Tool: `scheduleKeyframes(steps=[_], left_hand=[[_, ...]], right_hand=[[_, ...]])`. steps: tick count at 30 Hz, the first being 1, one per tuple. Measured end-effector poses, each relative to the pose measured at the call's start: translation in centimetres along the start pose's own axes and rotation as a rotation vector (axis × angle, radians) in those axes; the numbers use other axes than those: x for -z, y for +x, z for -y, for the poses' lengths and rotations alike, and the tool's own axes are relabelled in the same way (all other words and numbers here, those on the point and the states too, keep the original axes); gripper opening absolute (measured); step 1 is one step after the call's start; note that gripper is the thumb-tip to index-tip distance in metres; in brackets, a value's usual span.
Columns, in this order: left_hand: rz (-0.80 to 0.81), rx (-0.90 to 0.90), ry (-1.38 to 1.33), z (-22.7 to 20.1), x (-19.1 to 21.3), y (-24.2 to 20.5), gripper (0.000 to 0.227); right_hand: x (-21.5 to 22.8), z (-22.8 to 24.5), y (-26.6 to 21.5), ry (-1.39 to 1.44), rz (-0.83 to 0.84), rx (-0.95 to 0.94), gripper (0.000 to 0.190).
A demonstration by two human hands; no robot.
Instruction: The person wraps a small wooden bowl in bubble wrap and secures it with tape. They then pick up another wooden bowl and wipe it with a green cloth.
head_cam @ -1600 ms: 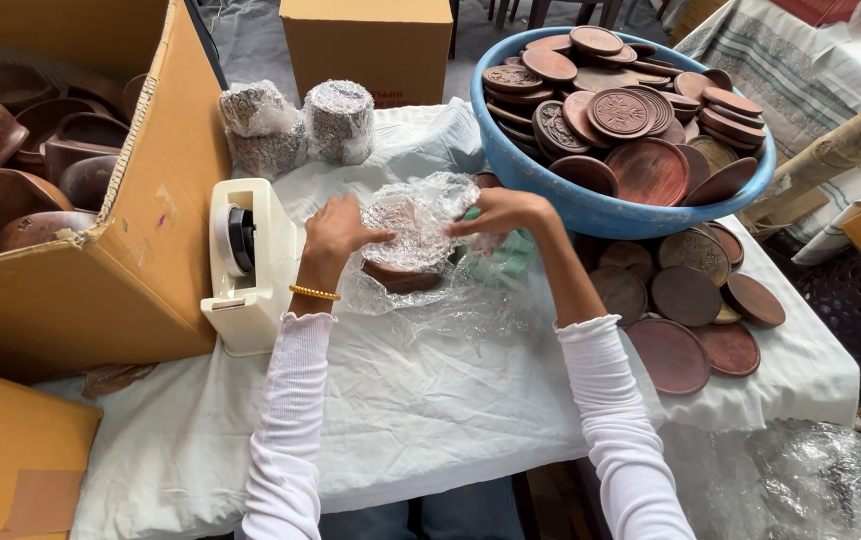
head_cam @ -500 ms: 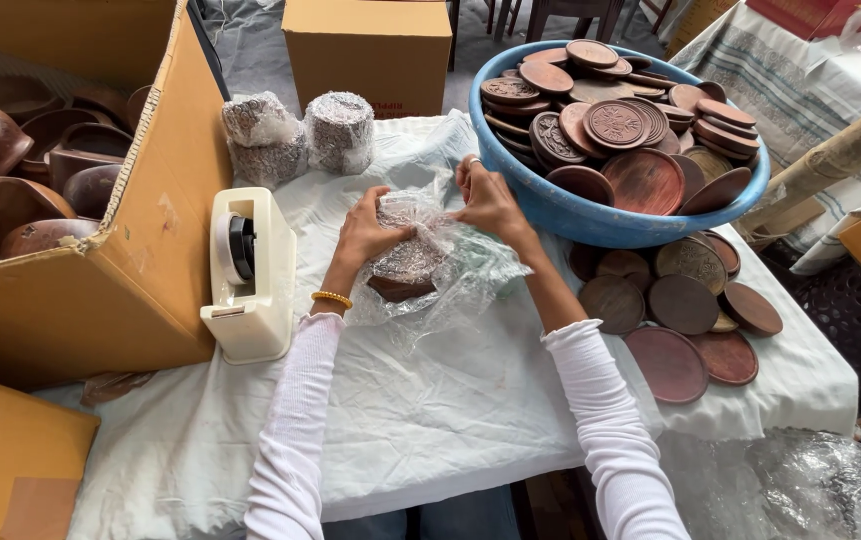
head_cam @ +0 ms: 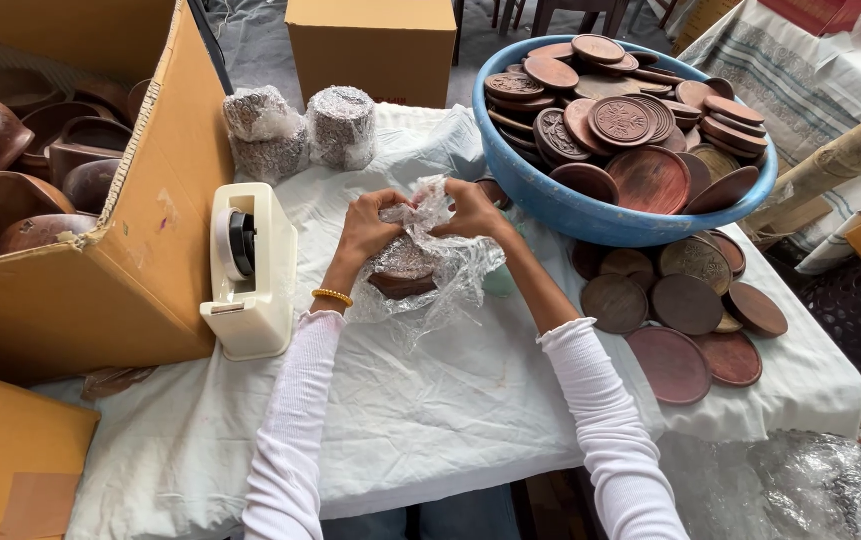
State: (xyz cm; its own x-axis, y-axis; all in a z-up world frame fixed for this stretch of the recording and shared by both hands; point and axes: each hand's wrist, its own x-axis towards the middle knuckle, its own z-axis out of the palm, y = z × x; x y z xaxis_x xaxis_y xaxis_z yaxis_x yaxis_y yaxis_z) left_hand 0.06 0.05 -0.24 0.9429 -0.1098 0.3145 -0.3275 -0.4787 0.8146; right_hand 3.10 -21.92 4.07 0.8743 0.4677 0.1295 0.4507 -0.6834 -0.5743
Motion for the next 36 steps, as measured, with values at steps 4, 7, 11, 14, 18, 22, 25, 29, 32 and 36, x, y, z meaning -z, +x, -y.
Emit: scheduleKeyframes(steps=[4, 7, 11, 14, 18, 22, 25, 29, 32, 36], left_hand=[[-0.112, -0.192, 0.047, 1.5, -0.5, 0.2, 0.027], [-0.325, -0.399, 0.263, 0.1, 0.1, -0.4, 0.022], [-0.118, -0.098, 0.123, 0.6, 0.5, -0.2, 0.042], [-0.119, -0.079, 0.044, 0.0, 1.1, -0.4, 0.072], [-0.175, -0.327, 0.118, -2.4, 2.1, -1.3, 0.092], [-0.087, -0.303, 0.291, -3.2, 2.4, -2.5, 0.102], [-0.056, -0.319, 0.35, -5.1, 2.8, -3.6, 0.1], [0.113, -0.099, 0.458, -5.6, 3.5, -5.6, 0.072], [0.095, -0.272, 0.431, -3.4, 3.1, -6.7, 0.051], [-0.015, -0.458, 0.379, -3.1, 2.6, -8.3, 0.042]], right_hand=[[-1.7, -4.0, 1.9, 0.071, -0.018, 0.202, 0.056], [-1.9, -4.8, 2.3, 0.078, 0.028, 0.4, 0.054], [-1.5, -3.6, 1.6, 0.087, 0.119, 0.437, 0.059], [-1.1, -2.2, 0.6, -0.001, 0.15, 0.439, 0.059], [-0.8, -1.4, 0.5, -0.062, 0.197, 0.443, 0.047], [-1.4, -1.7, 0.7, -0.148, 0.204, 0.56, 0.043], [0.0, 1.0, -0.9, -0.09, 0.135, 0.577, 0.059], [1.5, 3.3, -1.8, -0.057, 0.109, 0.383, 0.054], [3.8, 5.9, -3.3, 0.07, 0.162, 0.441, 0.056], [6.1, 6.2, -4.1, 0.182, 0.289, 0.597, 0.033]])
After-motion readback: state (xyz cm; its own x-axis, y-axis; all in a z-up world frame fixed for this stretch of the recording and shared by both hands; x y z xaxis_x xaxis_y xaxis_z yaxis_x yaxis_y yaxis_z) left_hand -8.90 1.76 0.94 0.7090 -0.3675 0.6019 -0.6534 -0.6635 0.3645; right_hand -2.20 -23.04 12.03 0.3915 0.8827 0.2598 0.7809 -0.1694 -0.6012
